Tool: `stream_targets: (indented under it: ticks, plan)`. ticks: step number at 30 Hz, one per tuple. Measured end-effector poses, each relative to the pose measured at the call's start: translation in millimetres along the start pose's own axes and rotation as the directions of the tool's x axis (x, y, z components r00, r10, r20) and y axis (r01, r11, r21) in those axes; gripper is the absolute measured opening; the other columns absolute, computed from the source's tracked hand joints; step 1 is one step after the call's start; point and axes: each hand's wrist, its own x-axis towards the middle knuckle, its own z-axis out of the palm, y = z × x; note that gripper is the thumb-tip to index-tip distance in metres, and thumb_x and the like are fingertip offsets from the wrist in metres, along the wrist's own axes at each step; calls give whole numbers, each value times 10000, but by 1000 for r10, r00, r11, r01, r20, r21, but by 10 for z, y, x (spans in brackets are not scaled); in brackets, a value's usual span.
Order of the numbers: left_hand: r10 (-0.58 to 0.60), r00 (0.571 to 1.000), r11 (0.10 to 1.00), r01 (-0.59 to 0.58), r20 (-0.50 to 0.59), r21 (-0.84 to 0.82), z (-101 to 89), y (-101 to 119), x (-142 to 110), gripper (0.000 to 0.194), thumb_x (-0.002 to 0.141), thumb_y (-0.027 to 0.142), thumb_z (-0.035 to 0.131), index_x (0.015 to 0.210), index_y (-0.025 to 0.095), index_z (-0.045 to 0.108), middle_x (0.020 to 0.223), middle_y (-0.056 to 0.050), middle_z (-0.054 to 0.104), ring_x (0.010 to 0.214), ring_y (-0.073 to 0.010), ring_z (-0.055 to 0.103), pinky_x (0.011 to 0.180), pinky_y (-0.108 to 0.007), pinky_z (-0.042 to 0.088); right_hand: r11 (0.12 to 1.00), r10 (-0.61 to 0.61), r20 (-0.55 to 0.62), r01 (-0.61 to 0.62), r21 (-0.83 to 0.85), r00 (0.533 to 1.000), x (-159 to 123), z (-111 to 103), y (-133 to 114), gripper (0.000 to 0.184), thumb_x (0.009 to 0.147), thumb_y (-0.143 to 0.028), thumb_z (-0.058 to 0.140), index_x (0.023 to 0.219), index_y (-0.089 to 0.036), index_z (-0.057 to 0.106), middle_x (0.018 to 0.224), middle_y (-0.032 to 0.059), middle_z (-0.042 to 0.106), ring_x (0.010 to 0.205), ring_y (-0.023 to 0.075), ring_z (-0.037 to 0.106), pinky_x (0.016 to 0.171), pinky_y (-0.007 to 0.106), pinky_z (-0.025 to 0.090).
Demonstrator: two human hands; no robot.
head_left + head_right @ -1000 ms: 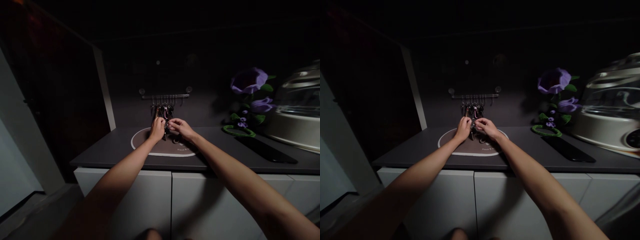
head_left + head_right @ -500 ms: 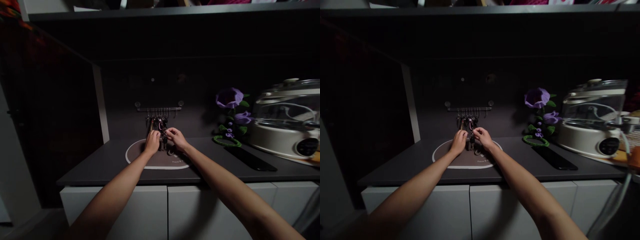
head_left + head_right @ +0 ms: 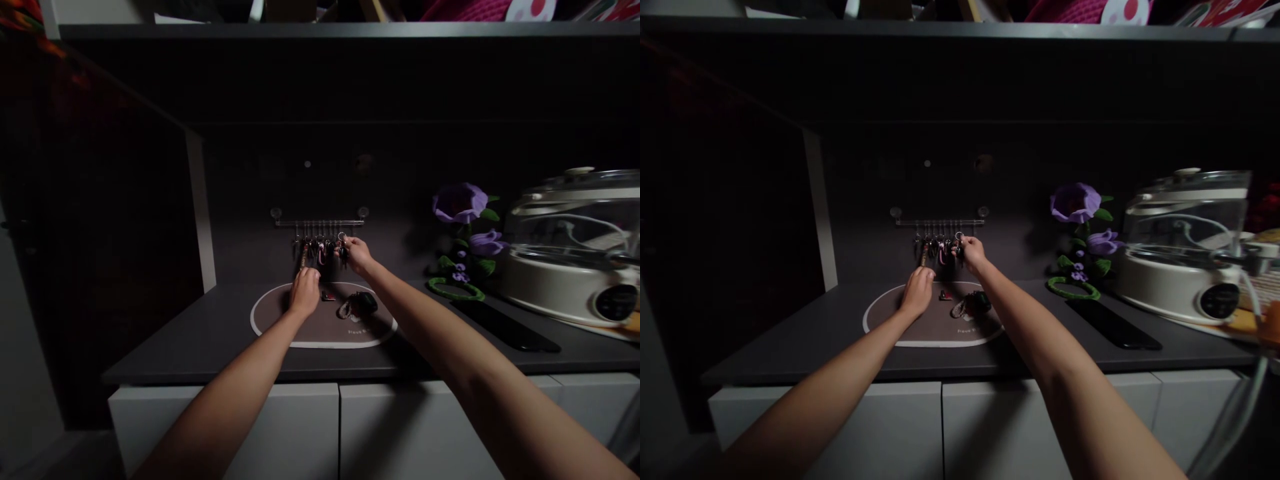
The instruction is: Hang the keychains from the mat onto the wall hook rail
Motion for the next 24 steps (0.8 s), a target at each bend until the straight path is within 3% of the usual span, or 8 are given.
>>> stream_targets:
  ticks: [11, 19, 24]
  plan:
    - [-26, 1000, 1000, 26, -9, -7, 53, -48, -2, 245, 876, 190, 285, 808, 184, 521, 864, -70, 563, 850, -184, 509, 788, -318, 401, 999, 33, -130, -33, -4, 991, 373, 177, 101, 225, 824, -138, 480, 601, -154, 450, 452, -39, 459, 377, 55, 445, 421, 186, 439]
    - [-37, 999, 999, 37, -16, -17, 76, -64, 0, 237, 873, 188, 290, 796, 189, 514, 860, -71, 568, 844, -188, 508, 790, -324, 399, 1000, 23, -223, -26, -9, 975, 536, 171, 213, 212, 803, -140, 502, 594, -157, 467, 433, -41, 441, 379, 59, 436, 390, 178, 418]
    - [-43, 999, 999, 43, -21, -21, 81, -67, 1, 237, 873, 193, 293, 792, 190, 516, 858, -69, 567, 842, -187, 509, 786, -326, 398, 999, 29, -209, -37, -31, 977, 532, 112, 266, 200, 797, -208, 534, 613, -161, 471, 447, -36, 459, 396, 65, 449, 402, 180, 437]
